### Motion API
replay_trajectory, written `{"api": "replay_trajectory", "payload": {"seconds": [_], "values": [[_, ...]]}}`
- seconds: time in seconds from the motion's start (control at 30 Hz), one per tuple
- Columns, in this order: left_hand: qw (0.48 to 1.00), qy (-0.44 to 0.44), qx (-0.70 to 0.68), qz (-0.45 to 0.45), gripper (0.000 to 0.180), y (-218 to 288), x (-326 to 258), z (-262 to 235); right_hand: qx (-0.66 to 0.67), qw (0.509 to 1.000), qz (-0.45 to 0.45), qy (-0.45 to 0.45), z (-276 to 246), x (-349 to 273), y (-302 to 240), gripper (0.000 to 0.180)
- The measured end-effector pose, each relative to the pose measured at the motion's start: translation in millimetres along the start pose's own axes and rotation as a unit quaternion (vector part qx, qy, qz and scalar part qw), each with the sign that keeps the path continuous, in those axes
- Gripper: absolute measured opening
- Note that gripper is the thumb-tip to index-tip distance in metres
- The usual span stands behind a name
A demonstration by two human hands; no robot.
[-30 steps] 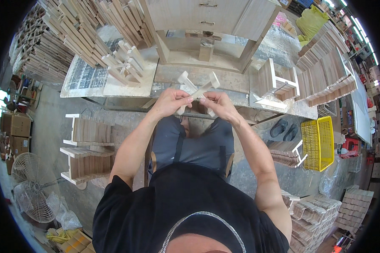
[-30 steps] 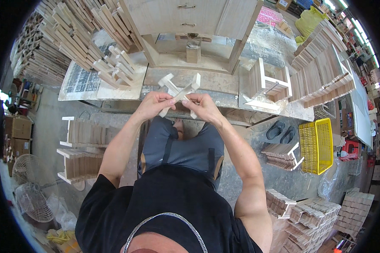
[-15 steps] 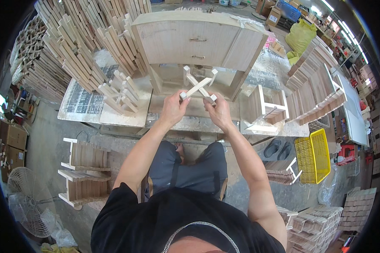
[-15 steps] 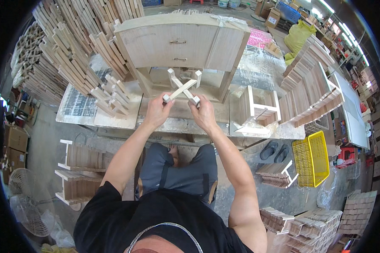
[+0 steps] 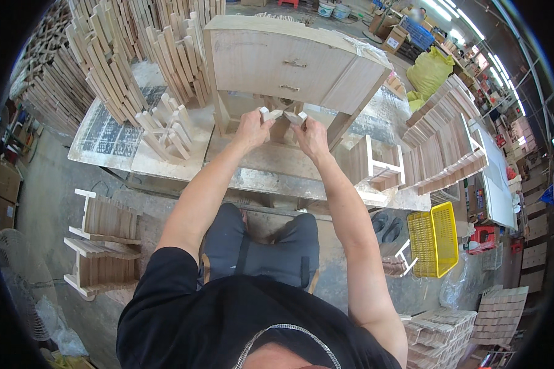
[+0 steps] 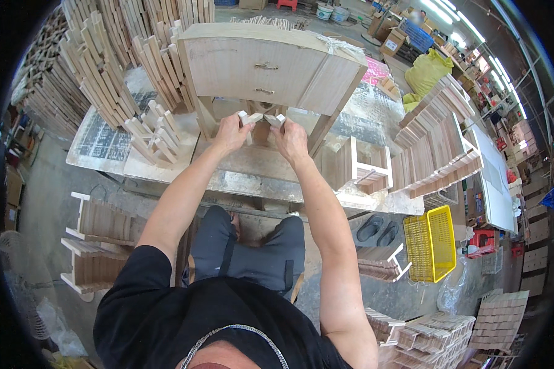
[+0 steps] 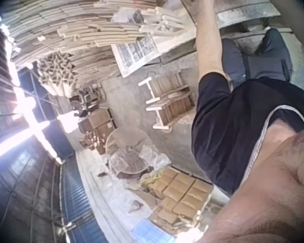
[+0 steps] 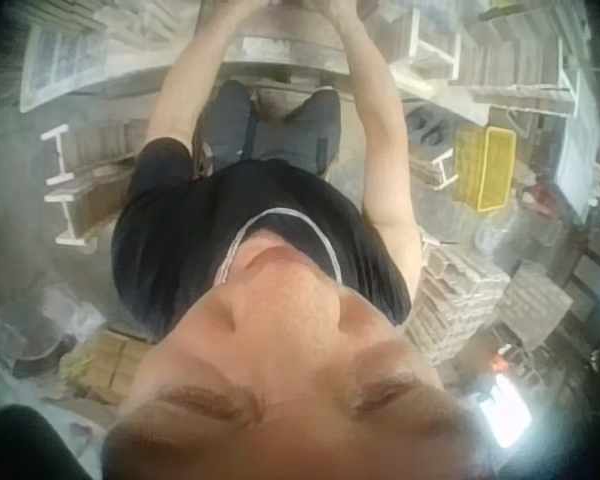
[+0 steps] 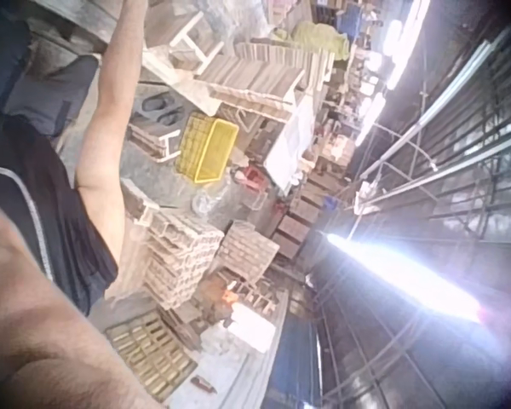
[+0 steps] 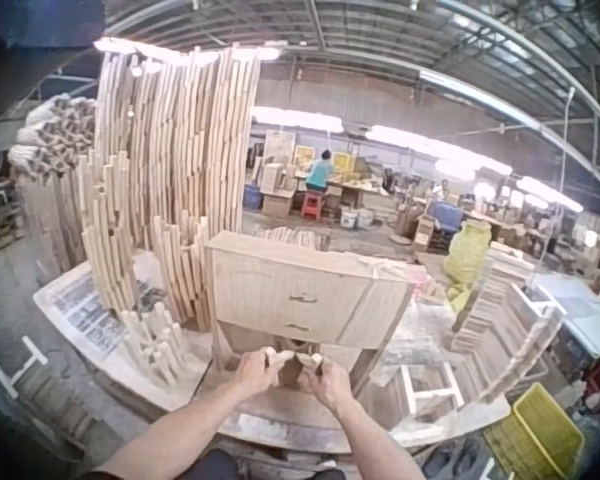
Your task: The recorder is assembling small wooden cross-shaped frames and stacking them on a table in a factory.
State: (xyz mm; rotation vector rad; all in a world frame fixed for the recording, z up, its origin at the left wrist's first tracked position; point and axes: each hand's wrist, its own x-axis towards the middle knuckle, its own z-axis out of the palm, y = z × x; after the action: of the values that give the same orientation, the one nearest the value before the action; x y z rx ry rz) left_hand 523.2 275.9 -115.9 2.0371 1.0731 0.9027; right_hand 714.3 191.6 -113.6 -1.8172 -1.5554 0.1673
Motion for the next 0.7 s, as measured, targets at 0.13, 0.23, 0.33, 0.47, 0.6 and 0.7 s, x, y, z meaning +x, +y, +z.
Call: {"api": "replay_trajectory", "payload": {"seconds": [0.13,0.23,0.33,0.47,0.6,0.7], "values": [[0.999,-0.006,0.036,0.002,0.028,-0.6,0.5,4.0,0.028,0.999,0.015,0.012,5.6,-1.4,9.1,0.033],[0.998,-0.012,0.058,-0.008,0.029,4.9,0.0,0.8,0.008,1.0,0.015,0.0,3.9,1.7,11.8,0.034],[0.997,-0.016,0.073,-0.015,0.031,3.6,-0.4,0.6,0.006,0.999,0.029,-0.023,2.1,-2.1,9.0,0.034],[0.996,-0.037,0.069,-0.031,0.033,4.2,2.7,-2.8,-0.005,1.0,0.016,-0.023,-1.2,-2.1,6.0,0.034],[0.998,-0.025,0.056,-0.032,0.032,5.7,3.5,2.2,0.004,1.0,0.01,-0.013,0.5,0.8,13.9,0.039],[0.998,-0.008,0.048,-0.037,0.033,-3.9,4.2,2.7,-0.029,1.0,0.004,0.004,9.8,1.7,14.9,0.044]]}}
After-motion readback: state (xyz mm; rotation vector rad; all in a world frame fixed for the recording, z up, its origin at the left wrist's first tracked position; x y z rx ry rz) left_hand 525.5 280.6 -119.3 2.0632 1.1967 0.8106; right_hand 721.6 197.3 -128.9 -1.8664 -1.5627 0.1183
